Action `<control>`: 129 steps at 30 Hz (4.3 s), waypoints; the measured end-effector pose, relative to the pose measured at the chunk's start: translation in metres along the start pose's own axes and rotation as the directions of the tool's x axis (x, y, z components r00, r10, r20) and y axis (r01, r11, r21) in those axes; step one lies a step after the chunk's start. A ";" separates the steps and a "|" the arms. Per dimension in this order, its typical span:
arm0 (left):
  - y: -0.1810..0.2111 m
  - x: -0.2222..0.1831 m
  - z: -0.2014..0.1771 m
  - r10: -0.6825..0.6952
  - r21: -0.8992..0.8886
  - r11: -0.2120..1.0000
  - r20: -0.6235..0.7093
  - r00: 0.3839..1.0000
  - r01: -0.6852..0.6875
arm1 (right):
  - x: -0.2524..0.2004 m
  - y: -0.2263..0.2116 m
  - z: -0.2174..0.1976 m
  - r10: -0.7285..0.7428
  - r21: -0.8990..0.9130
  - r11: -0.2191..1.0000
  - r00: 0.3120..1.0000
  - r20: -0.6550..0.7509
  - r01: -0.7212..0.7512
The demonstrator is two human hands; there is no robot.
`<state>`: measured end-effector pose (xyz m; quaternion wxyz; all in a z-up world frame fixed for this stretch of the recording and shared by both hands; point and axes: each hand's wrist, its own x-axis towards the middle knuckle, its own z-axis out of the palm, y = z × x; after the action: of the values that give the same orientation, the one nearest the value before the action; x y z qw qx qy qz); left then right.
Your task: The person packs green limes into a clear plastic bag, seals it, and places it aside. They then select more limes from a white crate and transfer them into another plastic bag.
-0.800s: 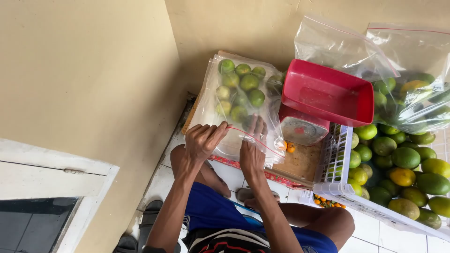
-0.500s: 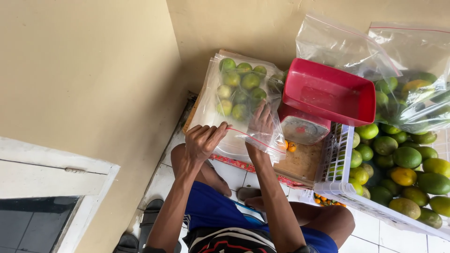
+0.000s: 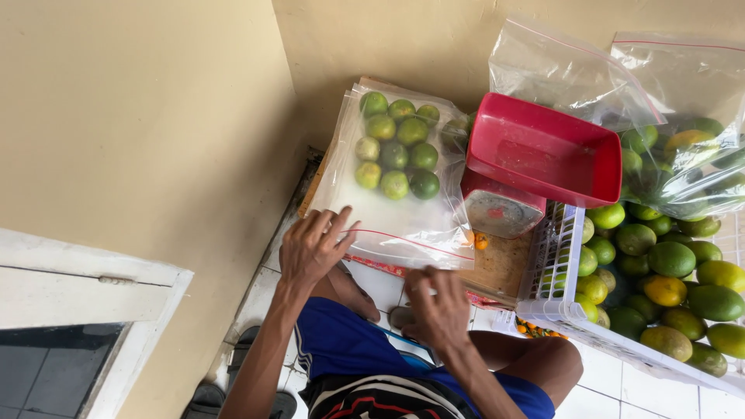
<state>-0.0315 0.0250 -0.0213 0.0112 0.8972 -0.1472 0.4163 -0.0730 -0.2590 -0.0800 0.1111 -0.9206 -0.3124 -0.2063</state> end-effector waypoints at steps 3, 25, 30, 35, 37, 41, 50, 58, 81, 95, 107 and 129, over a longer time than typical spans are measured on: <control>-0.001 -0.010 -0.012 -0.252 0.006 0.967 0.188 0.949 0.255 | 0.017 0.041 0.004 0.126 -0.343 0.911 0.945 -0.301 -0.230; -0.017 0.038 0.012 -0.505 -0.680 0.085 0.601 0.620 0.729 | 0.116 0.021 -0.051 0.400 0.632 0.726 0.914 -0.068 -0.271; -0.042 0.047 0.050 -0.487 -0.726 0.008 0.598 0.637 0.687 | 0.153 0.030 -0.055 0.205 0.416 0.898 0.974 -0.098 -0.147; -0.055 0.065 0.072 -0.505 -0.734 -0.050 0.603 0.618 0.677 | 0.194 0.036 -0.058 0.113 0.220 0.971 0.988 -0.101 -0.088; -0.061 0.075 0.076 -0.515 -0.734 -0.069 0.606 0.606 0.676 | 0.213 0.039 -0.062 0.101 0.172 0.981 0.991 -0.090 -0.084; -0.075 0.100 0.068 -0.529 -0.751 -0.096 0.594 0.605 0.653 | 0.249 0.051 -0.074 0.117 0.236 0.968 0.988 -0.101 -0.091; -0.108 0.166 0.037 -0.555 -0.808 -0.112 0.533 0.638 0.578 | 0.315 0.112 -0.105 0.318 0.540 0.796 0.948 0.013 -0.274; -0.140 0.238 0.058 -0.600 -0.842 -0.128 0.486 0.635 0.524 | 0.363 0.163 -0.126 0.387 0.673 0.693 0.921 -0.046 -0.257; -0.098 0.238 -0.132 -0.533 -0.874 -0.008 0.415 0.738 0.486 | 0.235 0.033 -0.300 0.456 0.836 0.346 0.855 0.248 -0.427; -0.079 0.206 -0.085 -0.402 -0.781 -0.055 0.588 0.702 0.622 | 0.178 0.042 -0.283 0.509 0.696 0.326 0.739 0.441 -0.640; -0.098 0.189 -0.076 -0.015 -0.853 0.147 0.505 0.863 0.502 | 0.161 0.064 -0.261 0.348 0.708 0.528 0.880 0.323 -0.469; -0.041 0.176 0.008 -0.565 -0.981 -0.146 0.186 0.804 0.124 | 0.143 0.110 -0.238 0.368 0.509 0.771 0.920 0.134 -0.382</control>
<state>0.0927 0.0181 0.1096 0.7772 0.5362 -0.1424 0.2971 0.0245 -0.3485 0.1879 0.3928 -0.9010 -0.1684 -0.0741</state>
